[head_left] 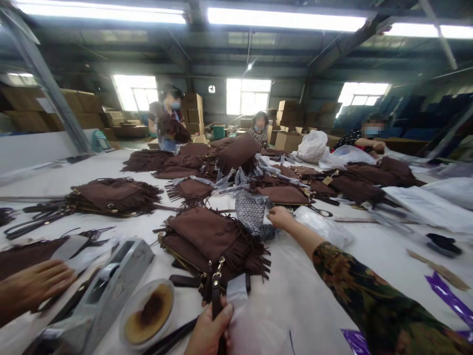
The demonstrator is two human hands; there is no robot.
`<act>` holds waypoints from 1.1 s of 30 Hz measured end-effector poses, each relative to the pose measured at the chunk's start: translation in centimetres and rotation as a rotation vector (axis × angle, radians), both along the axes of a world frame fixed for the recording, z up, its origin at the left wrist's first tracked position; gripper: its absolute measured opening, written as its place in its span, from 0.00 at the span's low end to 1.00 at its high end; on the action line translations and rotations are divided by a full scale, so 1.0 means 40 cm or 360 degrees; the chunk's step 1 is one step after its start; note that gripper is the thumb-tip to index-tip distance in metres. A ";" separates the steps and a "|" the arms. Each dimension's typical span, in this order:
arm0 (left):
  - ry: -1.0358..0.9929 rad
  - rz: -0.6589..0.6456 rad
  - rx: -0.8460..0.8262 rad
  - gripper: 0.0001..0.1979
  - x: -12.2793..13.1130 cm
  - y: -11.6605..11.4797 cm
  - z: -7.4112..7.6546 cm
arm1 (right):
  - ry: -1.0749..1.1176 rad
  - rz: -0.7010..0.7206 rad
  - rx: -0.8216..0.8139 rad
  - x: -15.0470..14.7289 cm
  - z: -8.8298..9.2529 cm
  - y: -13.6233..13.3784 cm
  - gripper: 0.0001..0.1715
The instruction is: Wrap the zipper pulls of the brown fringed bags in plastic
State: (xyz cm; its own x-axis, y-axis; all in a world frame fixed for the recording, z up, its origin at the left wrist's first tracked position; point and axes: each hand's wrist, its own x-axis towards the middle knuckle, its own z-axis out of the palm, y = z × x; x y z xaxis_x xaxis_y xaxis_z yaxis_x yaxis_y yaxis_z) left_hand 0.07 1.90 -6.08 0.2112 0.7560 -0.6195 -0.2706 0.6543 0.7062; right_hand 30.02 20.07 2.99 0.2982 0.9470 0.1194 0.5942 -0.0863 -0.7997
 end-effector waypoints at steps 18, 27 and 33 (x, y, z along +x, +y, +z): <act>-0.0362 -0.0046 0.0483 0.23 0.013 -0.075 0.050 | 0.0803 0.0471 -0.0255 -0.308 -0.064 -0.480 0.17; -0.0482 -0.0311 0.0448 0.20 -0.047 -0.078 0.125 | 0.0739 0.0563 -0.0593 -0.306 -0.067 -0.706 0.15; -0.0419 -0.0347 0.0440 0.20 -0.035 -0.052 0.152 | 0.0753 0.0448 -0.0514 -0.352 -0.119 -0.746 0.13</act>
State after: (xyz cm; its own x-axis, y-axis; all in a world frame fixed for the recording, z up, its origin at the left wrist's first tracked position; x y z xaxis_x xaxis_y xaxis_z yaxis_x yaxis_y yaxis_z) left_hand -1.33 -0.17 0.00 0.5078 0.8061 -0.3039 -0.3416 0.5123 0.7879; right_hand 15.94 -9.76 -1.76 -0.0166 0.9630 -0.2691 0.2183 -0.2591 -0.9408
